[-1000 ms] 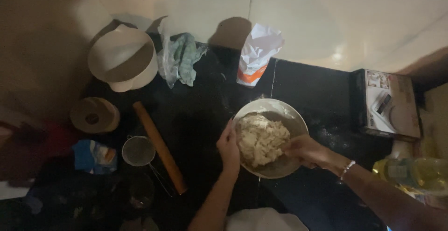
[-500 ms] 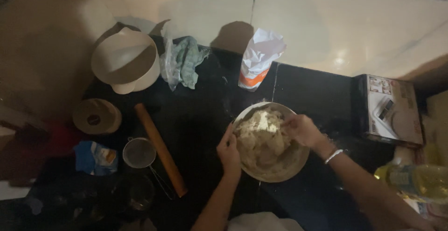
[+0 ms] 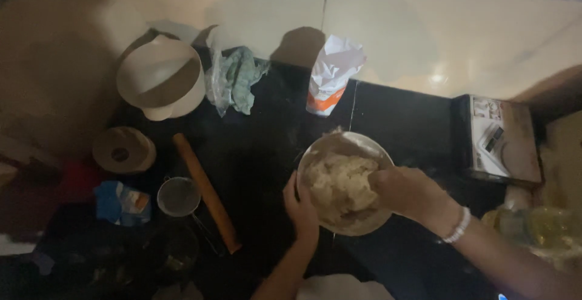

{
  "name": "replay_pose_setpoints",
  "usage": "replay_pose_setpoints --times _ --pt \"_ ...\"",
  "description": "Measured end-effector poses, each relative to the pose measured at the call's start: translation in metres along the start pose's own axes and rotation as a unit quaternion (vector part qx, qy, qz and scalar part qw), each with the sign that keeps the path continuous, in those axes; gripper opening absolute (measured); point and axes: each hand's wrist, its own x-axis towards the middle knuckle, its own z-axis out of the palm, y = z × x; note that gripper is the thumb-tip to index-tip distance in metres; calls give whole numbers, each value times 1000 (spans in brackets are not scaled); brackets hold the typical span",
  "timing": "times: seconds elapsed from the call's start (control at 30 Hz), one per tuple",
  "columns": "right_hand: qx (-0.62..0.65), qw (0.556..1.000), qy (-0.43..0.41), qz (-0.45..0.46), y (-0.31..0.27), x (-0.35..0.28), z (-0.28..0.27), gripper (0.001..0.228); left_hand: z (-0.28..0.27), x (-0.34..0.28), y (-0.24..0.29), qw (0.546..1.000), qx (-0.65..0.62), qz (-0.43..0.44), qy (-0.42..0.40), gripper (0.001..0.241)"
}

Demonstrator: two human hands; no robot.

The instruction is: Mixing flour and liquids in a bowl using a spoon and then hands to form dough.

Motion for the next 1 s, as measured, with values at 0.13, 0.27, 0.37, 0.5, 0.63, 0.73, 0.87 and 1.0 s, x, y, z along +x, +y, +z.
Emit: replay_pose_setpoints --times 0.13,0.27,0.37,0.5,0.63,0.73,0.87,1.0 --pt "-108 988 89 -70 6 -9 -39 6 -9 25 -17 997 62 10 -45 56" --pt "-208 958 113 -160 -3 20 -58 21 12 97 -9 992 10 48 -117 47" --pt "-295 910 103 -272 18 80 -31 10 40 148 -27 973 34 16 -229 41" --pt "-355 844 217 -338 15 109 -47 6 57 145 -2 964 25 48 -260 41" --pt "-347 869 211 -283 54 136 -27 13 57 152 18 869 184 -9 -459 56" --pt "-315 910 143 -228 74 119 -15 10 50 149 17 858 224 26 -461 45" --pt "-234 965 -43 -112 58 55 -42 22 47 152 8 880 147 50 -449 40" --pt "-134 985 -83 -68 84 66 45 27 44 125 13 924 94 -8 -371 39"
